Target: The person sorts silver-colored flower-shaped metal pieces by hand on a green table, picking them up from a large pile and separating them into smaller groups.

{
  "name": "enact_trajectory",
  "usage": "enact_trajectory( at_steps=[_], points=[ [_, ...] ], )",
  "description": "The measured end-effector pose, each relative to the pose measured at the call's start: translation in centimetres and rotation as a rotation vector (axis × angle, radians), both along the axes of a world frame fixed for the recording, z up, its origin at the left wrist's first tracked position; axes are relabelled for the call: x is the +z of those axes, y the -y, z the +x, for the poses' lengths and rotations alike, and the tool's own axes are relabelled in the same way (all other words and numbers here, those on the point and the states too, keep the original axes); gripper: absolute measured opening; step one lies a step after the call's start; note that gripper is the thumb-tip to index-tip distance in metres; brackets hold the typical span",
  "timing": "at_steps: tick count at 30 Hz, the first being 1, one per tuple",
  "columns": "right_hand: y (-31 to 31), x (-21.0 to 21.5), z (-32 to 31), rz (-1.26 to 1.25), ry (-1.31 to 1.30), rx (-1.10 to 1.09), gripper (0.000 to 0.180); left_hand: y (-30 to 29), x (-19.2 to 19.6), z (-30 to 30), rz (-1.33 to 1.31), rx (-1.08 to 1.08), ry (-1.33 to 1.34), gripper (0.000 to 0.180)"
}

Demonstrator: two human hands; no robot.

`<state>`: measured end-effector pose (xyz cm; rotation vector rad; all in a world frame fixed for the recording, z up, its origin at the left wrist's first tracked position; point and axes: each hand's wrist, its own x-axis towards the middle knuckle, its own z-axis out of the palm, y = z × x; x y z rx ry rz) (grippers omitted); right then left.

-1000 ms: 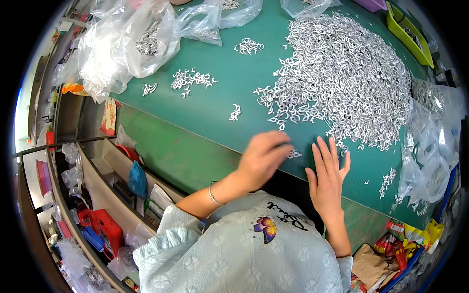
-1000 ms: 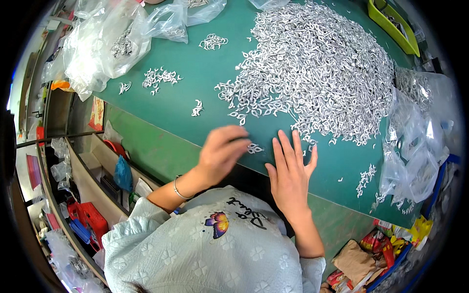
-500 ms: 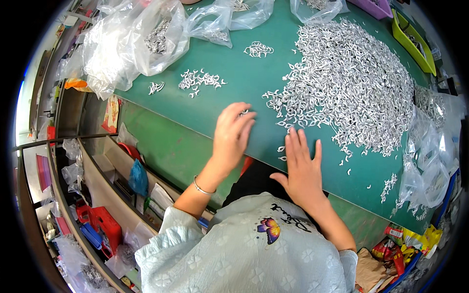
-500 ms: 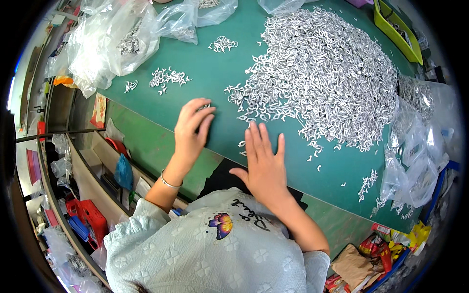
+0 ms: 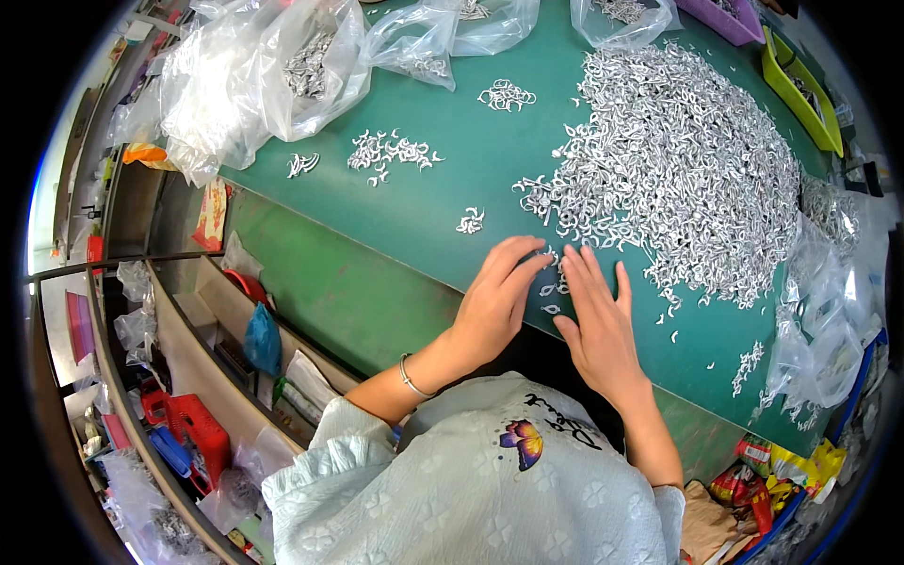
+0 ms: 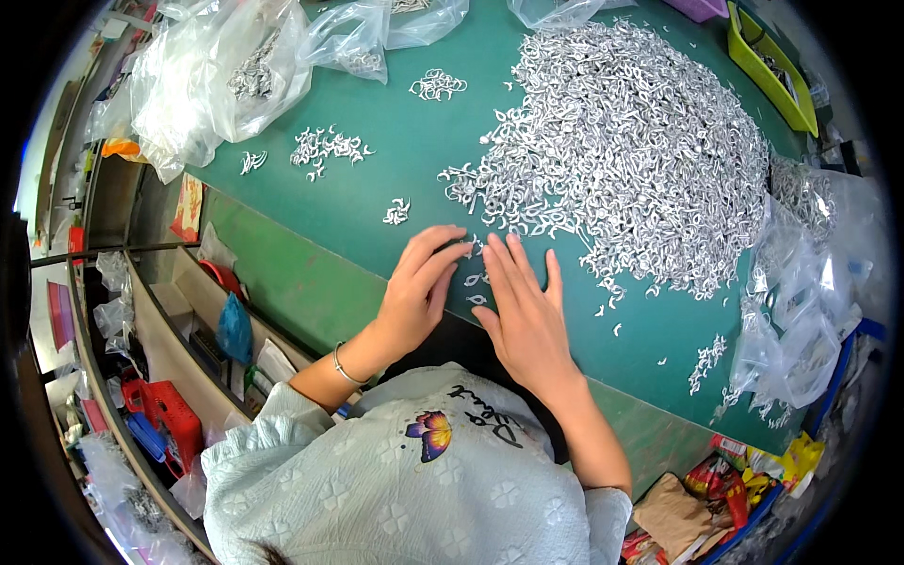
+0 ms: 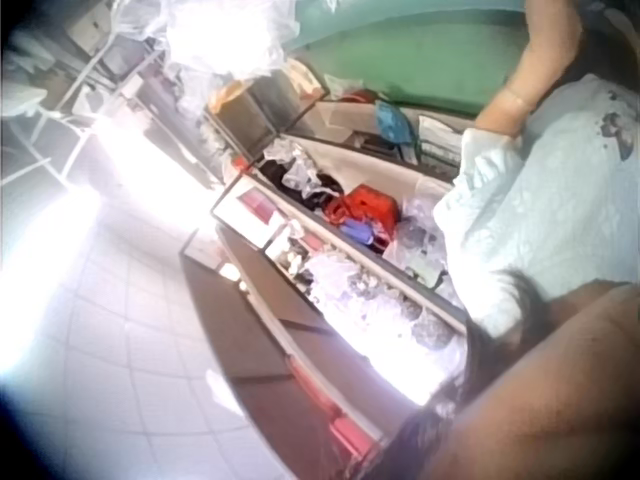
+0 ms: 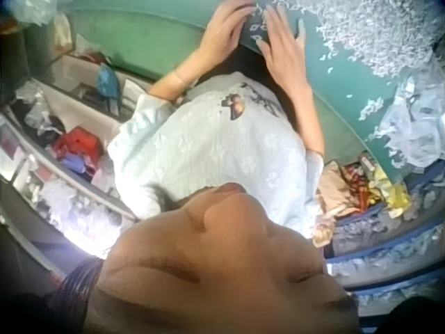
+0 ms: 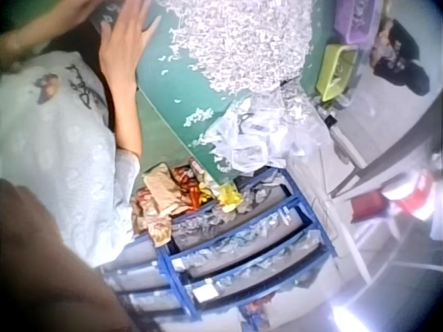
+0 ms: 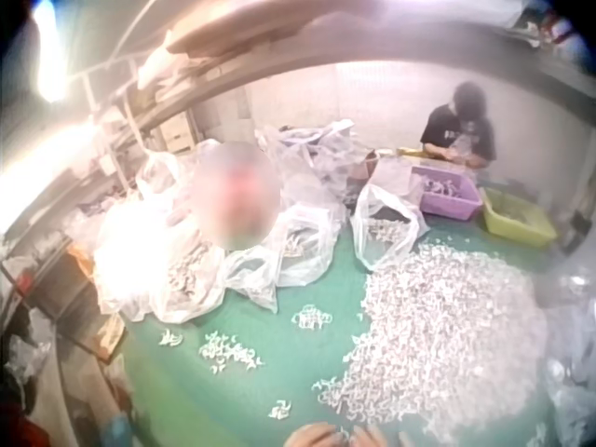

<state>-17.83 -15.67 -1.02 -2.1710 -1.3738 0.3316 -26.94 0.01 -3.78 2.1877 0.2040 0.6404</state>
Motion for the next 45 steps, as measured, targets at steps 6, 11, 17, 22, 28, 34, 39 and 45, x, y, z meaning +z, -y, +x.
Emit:
enact_trajectory(
  at_steps=[6, 11, 17, 22, 28, 34, 39, 45],
  points=[
    [2.1, 0.0, -0.6, -0.087, -0.048, 0.071, 0.059, -1.8, 0.4, 0.7, 0.235, -0.123, -0.168, 0.036],
    [1.4, 0.4, -0.5, -0.045, -0.125, 0.068, 0.058, -1.7, 0.4, 1.3, 0.136, -0.087, -0.132, 0.035],
    [-0.2, 0.4, 1.4, -0.023, -0.026, 0.076, 0.059, 0.1, 0.7, -0.1, 0.105, -0.056, -0.100, 0.037],
    [0.8, 0.9, 1.8, -0.097, 0.091, 0.022, 0.058, 0.7, 0.4, -1.4, -0.048, -0.059, -0.069, 0.039],
    [0.6, 0.5, 1.7, -0.111, 0.069, 0.072, 0.056, 2.5, 0.0, -0.7, 0.096, -0.185, -0.046, 0.040],
    [2.6, 1.5, 2.4, -0.138, 0.117, -0.008, 0.047, 3.1, 0.1, -0.2, 0.038, -0.185, -0.048, 0.039],
    [2.6, 0.9, 2.2, -0.052, 0.106, -0.083, 0.043, 3.2, -0.4, 0.9, 0.071, -0.185, 0.006, 0.035],
    [2.6, 0.9, 0.9, 0.122, 0.094, -0.124, 0.041, -1.5, 0.6, -0.3, 0.248, 0.181, -0.066, 0.041]
  ],
)
